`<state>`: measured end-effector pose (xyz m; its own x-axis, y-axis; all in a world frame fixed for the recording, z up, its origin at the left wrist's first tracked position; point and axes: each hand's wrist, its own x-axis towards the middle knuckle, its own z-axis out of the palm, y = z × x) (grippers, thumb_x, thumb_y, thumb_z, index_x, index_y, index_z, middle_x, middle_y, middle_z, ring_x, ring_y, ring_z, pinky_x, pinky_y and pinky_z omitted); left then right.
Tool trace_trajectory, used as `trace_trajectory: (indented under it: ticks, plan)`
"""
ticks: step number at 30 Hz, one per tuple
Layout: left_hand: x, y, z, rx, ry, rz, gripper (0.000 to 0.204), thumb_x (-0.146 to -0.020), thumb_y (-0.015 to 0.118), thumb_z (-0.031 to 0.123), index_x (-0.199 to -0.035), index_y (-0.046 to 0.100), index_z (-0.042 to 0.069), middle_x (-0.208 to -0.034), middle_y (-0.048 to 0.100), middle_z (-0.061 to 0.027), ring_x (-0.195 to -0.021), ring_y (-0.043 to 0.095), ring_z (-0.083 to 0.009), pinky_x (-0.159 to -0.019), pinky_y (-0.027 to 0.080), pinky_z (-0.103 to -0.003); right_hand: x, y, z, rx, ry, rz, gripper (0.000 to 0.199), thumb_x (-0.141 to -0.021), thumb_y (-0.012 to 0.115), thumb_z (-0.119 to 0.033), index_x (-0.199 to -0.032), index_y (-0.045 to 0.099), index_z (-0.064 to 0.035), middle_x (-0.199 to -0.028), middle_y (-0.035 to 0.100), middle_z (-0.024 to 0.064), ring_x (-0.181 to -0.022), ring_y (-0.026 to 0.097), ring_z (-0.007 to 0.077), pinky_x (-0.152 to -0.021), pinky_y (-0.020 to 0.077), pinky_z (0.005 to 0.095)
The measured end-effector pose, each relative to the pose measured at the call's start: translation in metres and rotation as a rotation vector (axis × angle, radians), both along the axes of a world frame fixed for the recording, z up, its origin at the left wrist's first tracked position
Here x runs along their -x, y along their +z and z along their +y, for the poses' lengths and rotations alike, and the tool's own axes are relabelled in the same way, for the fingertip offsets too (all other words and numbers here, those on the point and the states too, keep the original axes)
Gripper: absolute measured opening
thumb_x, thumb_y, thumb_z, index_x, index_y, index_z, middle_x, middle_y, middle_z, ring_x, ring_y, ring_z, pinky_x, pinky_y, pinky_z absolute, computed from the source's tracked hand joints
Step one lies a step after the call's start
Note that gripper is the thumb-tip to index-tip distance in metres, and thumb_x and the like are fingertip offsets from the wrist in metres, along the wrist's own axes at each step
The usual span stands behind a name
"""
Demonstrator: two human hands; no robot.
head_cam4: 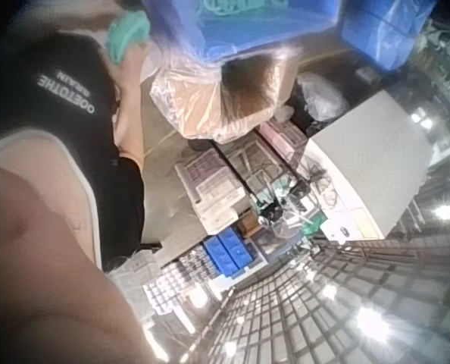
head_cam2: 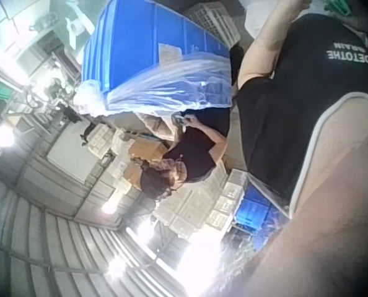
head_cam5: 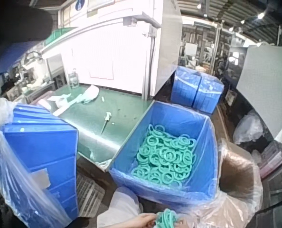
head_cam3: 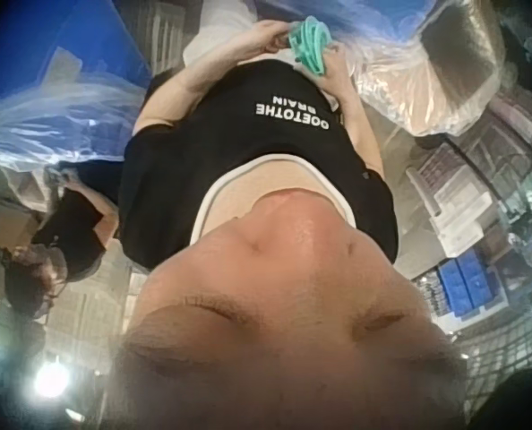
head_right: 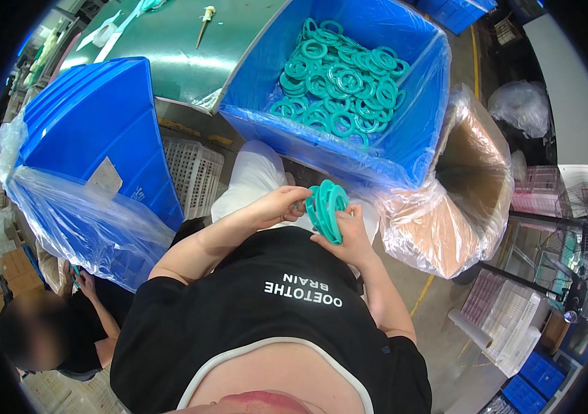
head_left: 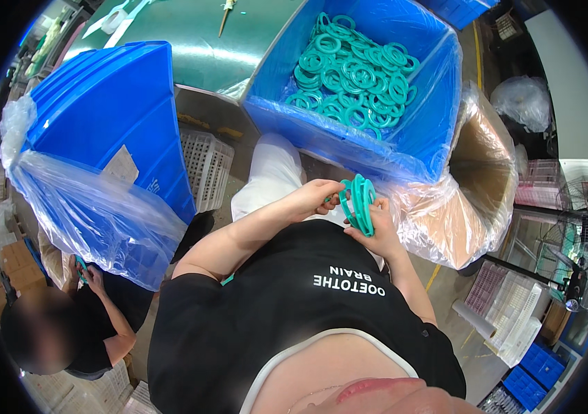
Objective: Sorting and grouping green plastic rings from a bin into a group.
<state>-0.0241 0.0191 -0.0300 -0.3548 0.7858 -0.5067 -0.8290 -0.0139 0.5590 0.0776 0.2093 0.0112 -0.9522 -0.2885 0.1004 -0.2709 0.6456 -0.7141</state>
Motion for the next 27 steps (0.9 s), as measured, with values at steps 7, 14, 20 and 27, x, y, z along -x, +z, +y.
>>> trace_trajectory:
  ticks: [7, 14, 20, 27]
  plan:
    - [0.002, 0.010, -0.019, 0.116, 0.243, 0.233, 0.018, -0.092, 0.044, 0.022, -0.088, 0.056, 0.010, -0.067, 0.046, 0.0054, -0.054, 0.035, -0.0033, -0.047, 0.024, -0.020, 0.013, -0.003, -0.009, 0.933, -0.760, 0.051, 0.011, -0.089, 0.059, -0.011, -0.090, 0.063, -0.0013, -0.077, 0.062, 0.0052, -0.073, 0.057, 0.0131, -0.065, 0.0438, 0.0266]
    - [-0.005, 0.004, -0.026, 0.167, 0.171, 0.616, 0.019, -0.092, 0.048, 0.022, -0.087, 0.060, 0.009, -0.077, 0.056, 0.0044, -0.059, 0.040, -0.0040, -0.051, 0.031, -0.020, 0.010, -0.019, 0.000, 0.946, -0.648, -0.513, 0.014, -0.085, 0.062, -0.010, -0.095, 0.062, 0.0008, -0.069, 0.056, 0.0003, -0.054, 0.046, 0.0068, -0.051, 0.0343, 0.0212]
    - [-0.007, 0.023, -0.045, 0.006, 0.125, 0.308, 0.029, -0.095, 0.048, 0.034, -0.094, 0.061, 0.009, -0.069, 0.047, 0.0064, -0.056, 0.033, -0.0026, -0.048, 0.026, -0.021, 0.014, -0.032, -0.014, 1.053, -0.560, -0.612, 0.015, -0.083, 0.066, -0.010, -0.093, 0.062, 0.0005, -0.074, 0.061, 0.0036, -0.051, 0.048, 0.0060, -0.048, 0.0353, 0.0187]
    - [-0.013, 0.008, -0.049, 0.007, 0.145, 0.377, 0.031, -0.094, 0.051, 0.038, -0.093, 0.062, 0.009, -0.079, 0.059, 0.0022, -0.065, 0.052, -0.0066, -0.055, 0.037, -0.023, 0.019, -0.024, -0.023, 0.944, -0.535, -0.579, 0.014, -0.083, 0.066, -0.011, -0.092, 0.060, -0.0014, -0.075, 0.060, 0.0040, -0.052, 0.049, 0.0068, -0.047, 0.0363, 0.0197]
